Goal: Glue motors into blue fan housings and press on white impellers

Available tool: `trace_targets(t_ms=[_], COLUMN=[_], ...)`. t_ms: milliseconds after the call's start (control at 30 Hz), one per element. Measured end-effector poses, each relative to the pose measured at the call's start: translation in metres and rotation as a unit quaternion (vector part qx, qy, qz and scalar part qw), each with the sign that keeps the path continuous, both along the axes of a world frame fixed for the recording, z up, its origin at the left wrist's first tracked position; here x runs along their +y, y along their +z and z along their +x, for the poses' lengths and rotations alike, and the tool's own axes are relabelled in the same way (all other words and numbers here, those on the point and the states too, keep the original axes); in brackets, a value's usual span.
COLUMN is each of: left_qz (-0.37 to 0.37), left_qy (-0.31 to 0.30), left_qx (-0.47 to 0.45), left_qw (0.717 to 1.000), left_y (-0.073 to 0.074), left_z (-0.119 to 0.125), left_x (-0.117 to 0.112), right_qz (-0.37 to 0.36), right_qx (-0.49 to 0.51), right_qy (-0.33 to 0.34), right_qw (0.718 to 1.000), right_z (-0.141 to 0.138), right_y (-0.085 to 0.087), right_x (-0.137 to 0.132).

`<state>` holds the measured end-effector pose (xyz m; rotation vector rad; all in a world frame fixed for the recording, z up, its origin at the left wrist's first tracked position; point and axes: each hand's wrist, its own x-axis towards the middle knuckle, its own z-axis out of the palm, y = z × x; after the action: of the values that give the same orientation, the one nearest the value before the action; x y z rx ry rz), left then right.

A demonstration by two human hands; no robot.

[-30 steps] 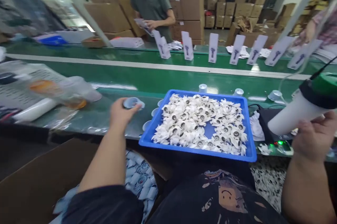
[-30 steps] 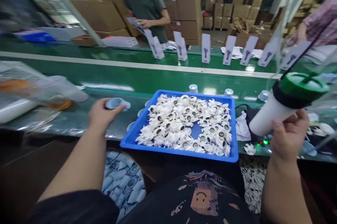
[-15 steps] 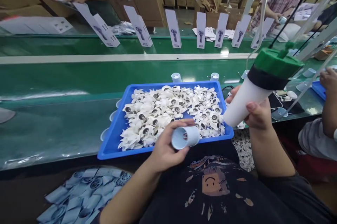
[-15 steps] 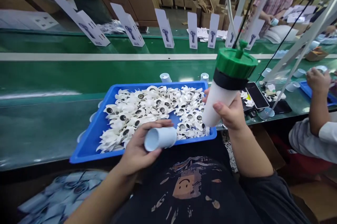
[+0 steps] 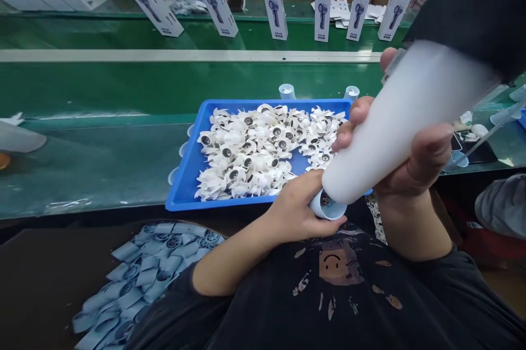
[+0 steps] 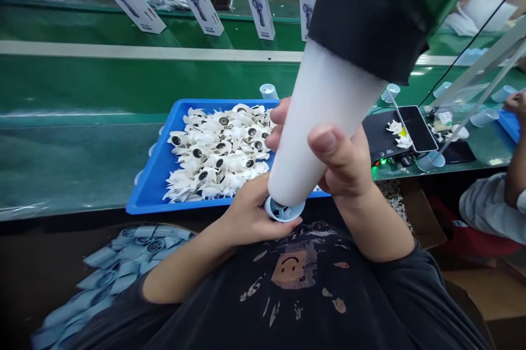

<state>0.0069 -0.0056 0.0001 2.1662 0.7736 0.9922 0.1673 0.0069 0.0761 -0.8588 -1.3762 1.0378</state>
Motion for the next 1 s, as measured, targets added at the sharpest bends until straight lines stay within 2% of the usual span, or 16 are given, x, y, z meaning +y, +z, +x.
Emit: trace_targets(t_ms=[100, 233, 500, 633, 733, 800, 900, 967, 1000], left_qz=[-0.013, -0.012, -0.038, -0.071, -0.062, -0.035, -0.014, -0.058, -0.095], left_qy=[-0.010, -0.023, -0.029, -0.043, -0.043, 0.001, 0.146, 0.224, 0.237], left_qx=[-0.010, -0.028, -0.024, 0.001, 0.057, 0.078, 0.061, 0.015, -0.022], left_qw=[1.000, 0.999, 0.999, 0.997, 0.996, 0.996, 0.987, 0.973, 0.967], left_y=[0.001, 0.002, 0.003, 0.003, -0.003, -0.011, -0.028, -0.040, -0.045], left_z=[0.002, 0.004, 0.007, 0.007, -0.007, -0.027, -0.062, -0.081, -0.087], left_x=[0.000, 0.001, 0.000, 0.004, 0.011, 0.019, 0.032, 0.039, 0.041], right_qz=[0.010, 0.053, 0.018, 0.018, 0.021, 0.031, 0.051, 0.073, 0.075], right_qx=[-0.009, 0.075, 0.175, 0.156, 0.140, 0.125, 0.074, 0.034, -0.001], right_qy=[-0.004, 0.008, 0.019, 0.015, -0.001, -0.032, -0.110, -0.182, -0.208], right_qw=[1.000, 0.996, 0.984, 0.988, 0.990, 0.991, 0.990, 0.980, 0.975], right_z=[0.002, -0.001, -0.004, 0.003, 0.020, 0.037, 0.066, 0.082, 0.087], right_y=[0.002, 0.007, 0.003, -0.001, -0.004, -0.007, -0.017, -0.025, -0.028], right_x=[-0.004, -0.009, -0.005, -0.003, -0.003, -0.002, 0.000, 0.002, 0.002])
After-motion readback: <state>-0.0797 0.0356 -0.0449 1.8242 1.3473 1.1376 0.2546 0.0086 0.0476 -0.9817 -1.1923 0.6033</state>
